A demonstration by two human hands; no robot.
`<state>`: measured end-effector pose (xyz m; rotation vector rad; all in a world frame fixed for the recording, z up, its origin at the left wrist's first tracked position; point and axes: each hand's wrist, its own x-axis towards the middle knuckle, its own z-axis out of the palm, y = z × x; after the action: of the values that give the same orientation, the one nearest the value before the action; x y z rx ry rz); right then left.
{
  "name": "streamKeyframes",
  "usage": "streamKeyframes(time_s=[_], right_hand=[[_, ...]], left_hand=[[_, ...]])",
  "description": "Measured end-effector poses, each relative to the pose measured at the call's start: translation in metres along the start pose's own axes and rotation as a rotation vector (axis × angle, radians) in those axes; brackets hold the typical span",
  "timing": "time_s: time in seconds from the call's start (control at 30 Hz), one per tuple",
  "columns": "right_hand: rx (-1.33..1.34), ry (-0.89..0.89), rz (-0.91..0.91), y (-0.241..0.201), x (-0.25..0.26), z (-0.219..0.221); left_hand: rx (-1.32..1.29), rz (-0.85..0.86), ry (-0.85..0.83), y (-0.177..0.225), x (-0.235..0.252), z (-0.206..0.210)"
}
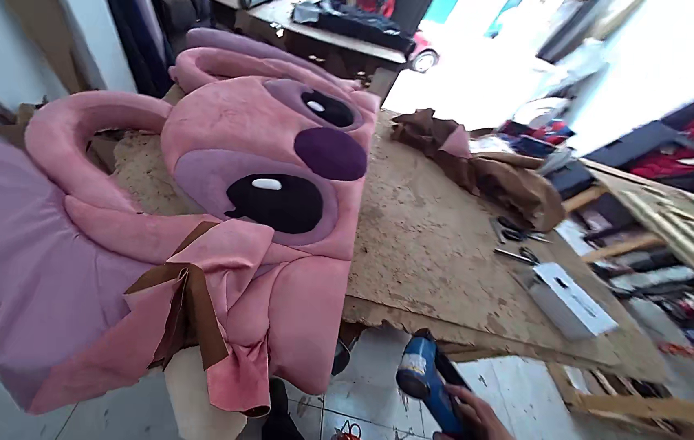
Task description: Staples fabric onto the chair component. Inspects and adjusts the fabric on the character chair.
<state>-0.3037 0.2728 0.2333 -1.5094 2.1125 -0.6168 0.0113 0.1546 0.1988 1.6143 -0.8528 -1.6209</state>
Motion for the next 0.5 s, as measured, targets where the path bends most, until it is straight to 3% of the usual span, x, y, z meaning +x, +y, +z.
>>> streamKeyframes(time_s=[0.07,0.13,0.2,0.23,0.3,0.4,0.5], right_hand=[[-0.167,-0.027,-0.079,0.018,0.059,-0.018],[-0.289,-0.029,-0.192,0.040,0.131,-0.028],[-0.357,0.011,-0.293,0.070,0.205,-0.026],[-0.381,0.032,-0.313,0.080,0.237,-0.021],[-0.436,0.037,-0.268,0.079,0.284,-0.011],[-0.443,0.111,-0.284,0.032,0.292,0.005],[-0.231,0.182,-0.566,-0.042,0.239,0.032]], left_hand=[[-0.043,-0.124,0.084,0.005,-0.002,0.019],[-0.392,-0.114,0.129,-0.026,0.010,0.020],[-0.718,0.286,-0.023,-0.114,0.035,0.006],[-0.849,0.271,0.018,-0.125,0.040,0.009],[-1.095,0.104,0.191,-0.107,0.037,0.025],[-1.280,0.095,0.264,-0.103,0.041,0.042],[-1.219,0.091,0.232,-0.108,0.050,0.054]])
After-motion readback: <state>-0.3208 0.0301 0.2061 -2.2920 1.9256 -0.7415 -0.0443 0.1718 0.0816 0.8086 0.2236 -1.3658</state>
